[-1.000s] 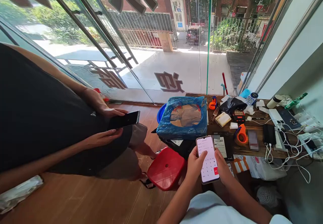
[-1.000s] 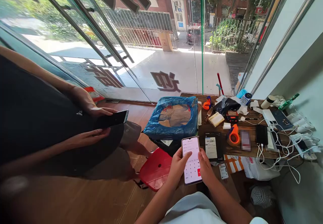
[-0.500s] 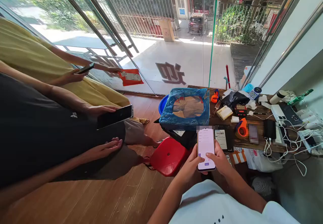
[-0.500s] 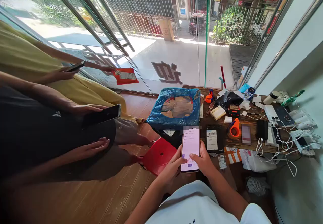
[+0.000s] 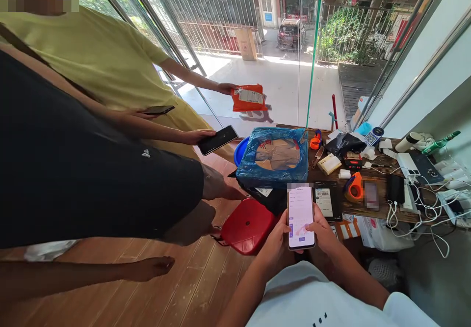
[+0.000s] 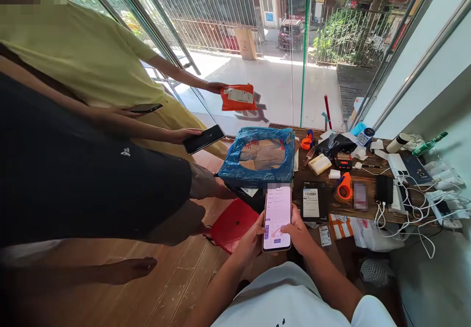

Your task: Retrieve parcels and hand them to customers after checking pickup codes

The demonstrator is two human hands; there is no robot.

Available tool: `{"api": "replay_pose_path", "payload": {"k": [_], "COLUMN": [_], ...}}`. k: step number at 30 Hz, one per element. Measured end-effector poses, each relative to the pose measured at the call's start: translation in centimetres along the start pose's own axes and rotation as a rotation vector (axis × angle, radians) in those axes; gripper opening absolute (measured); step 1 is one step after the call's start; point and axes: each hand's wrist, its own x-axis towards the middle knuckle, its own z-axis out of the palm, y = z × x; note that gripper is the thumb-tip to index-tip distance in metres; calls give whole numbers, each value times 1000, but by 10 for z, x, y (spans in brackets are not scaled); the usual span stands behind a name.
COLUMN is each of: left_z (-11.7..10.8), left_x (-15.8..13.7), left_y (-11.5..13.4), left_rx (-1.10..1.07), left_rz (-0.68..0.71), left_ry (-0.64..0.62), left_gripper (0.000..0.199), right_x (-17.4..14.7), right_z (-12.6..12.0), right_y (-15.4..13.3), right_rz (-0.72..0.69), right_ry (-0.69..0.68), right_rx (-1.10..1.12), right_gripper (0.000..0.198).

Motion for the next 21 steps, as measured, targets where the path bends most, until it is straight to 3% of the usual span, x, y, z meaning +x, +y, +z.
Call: {"api": "replay_pose_path", "payload": {"k": [8,11,15,21], "left_z": [3,4,12,30], "left_x": [3,8,15,20], "left_y": [-7,-8,-1,9], "left_rx": [35,-31,-10,45], "left_rz": [-29,61,183,236], "left_ry": [97,99,240,379], "left_gripper": [86,76,56,57], "right_x": [-4,-5,-5,-7], "right_z": [4,4,2,1], "right_y": [-2,-1,6,15], "right_rz": [46,43,9,-76], "right_ry": [72,96,62,8], "right_rx": [50,38,-33,-75], "right_gripper": [72,71,62,57]}}
